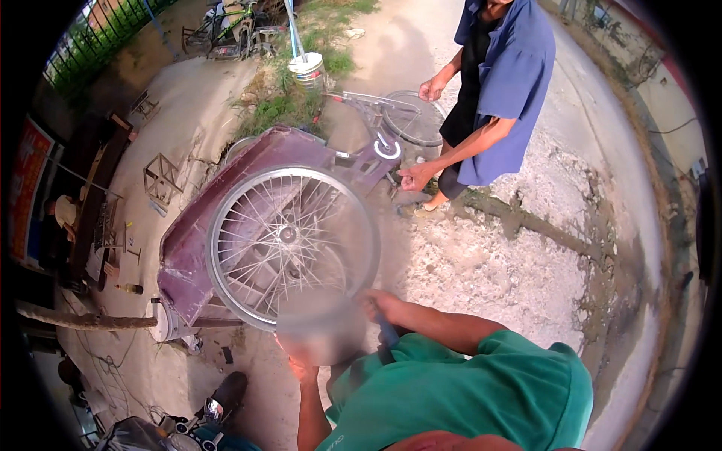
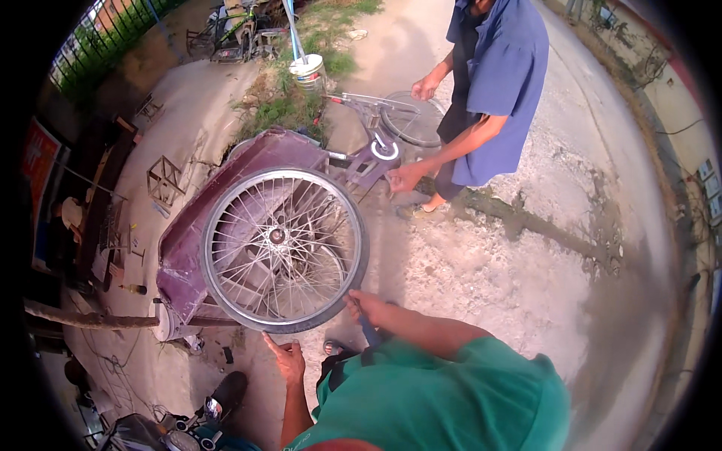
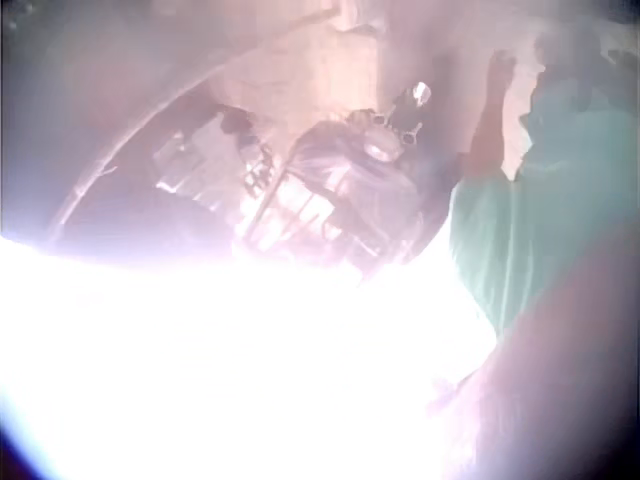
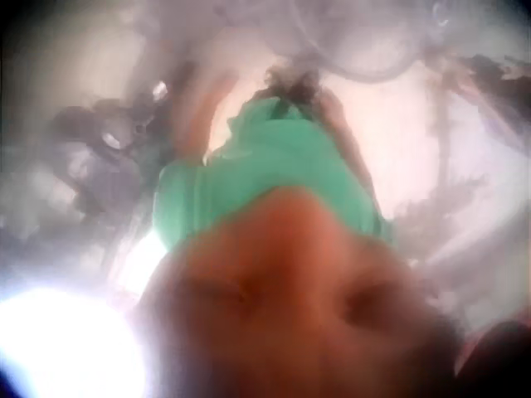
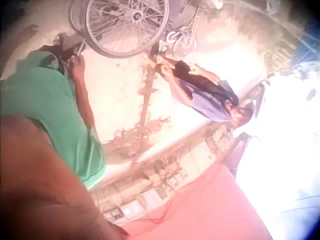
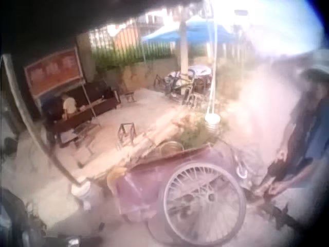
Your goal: The person handles a bicycle wheel and places it onto a cart, then uses a tool to work on the wheel's valve area.
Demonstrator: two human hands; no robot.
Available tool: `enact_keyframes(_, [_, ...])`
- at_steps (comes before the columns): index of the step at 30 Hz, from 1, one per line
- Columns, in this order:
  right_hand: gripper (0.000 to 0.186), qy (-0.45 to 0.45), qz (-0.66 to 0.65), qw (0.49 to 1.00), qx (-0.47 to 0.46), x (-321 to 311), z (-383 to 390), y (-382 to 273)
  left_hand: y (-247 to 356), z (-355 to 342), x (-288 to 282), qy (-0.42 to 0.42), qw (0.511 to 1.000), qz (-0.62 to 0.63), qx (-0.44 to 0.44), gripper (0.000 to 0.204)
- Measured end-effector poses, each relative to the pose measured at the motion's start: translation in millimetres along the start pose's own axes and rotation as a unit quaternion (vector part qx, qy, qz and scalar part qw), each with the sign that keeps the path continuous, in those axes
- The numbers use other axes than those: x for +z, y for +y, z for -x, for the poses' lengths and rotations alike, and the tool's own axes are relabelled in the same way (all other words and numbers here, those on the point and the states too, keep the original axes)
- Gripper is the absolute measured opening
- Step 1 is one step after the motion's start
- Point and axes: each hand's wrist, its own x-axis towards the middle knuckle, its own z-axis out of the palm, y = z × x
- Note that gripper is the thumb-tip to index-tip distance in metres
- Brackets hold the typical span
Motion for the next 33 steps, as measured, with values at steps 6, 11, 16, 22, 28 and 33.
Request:
enact_keyframes(6, [0.028,0.059,-0.019,0.998,-0.033,15,-5,60,-33,-16,-47,-0.110,0.992,0.068,0.002,0.090])
enact_keyframes(11, [0.027,0.028,0.095,0.994,-0.043,86,17,159,-117,-39,-110,-0.193,0.981,0.016,-0.008,0.076])
enact_keyframes(16, [0.037,0.009,0.414,0.907,-0.079,146,30,207,-237,-62,-173,-0.220,0.968,-0.051,-0.112,0.060])
enact_keyframes(22, [0.044,0.073,0.364,0.918,-0.138,164,18,207,-326,-98,-216,-0.186,0.978,-0.031,-0.084,0.052])
enact_keyframes(28, [0.049,0.016,0.369,0.901,-0.227,236,-38,160,-360,-87,-256,-0.123,0.939,0.099,-0.307,0.050])
enact_keyframes(33, [0.046,0.012,0.366,0.867,-0.337,329,-75,125,-402,-119,-269,-0.140,0.879,0.198,-0.409,0.046])
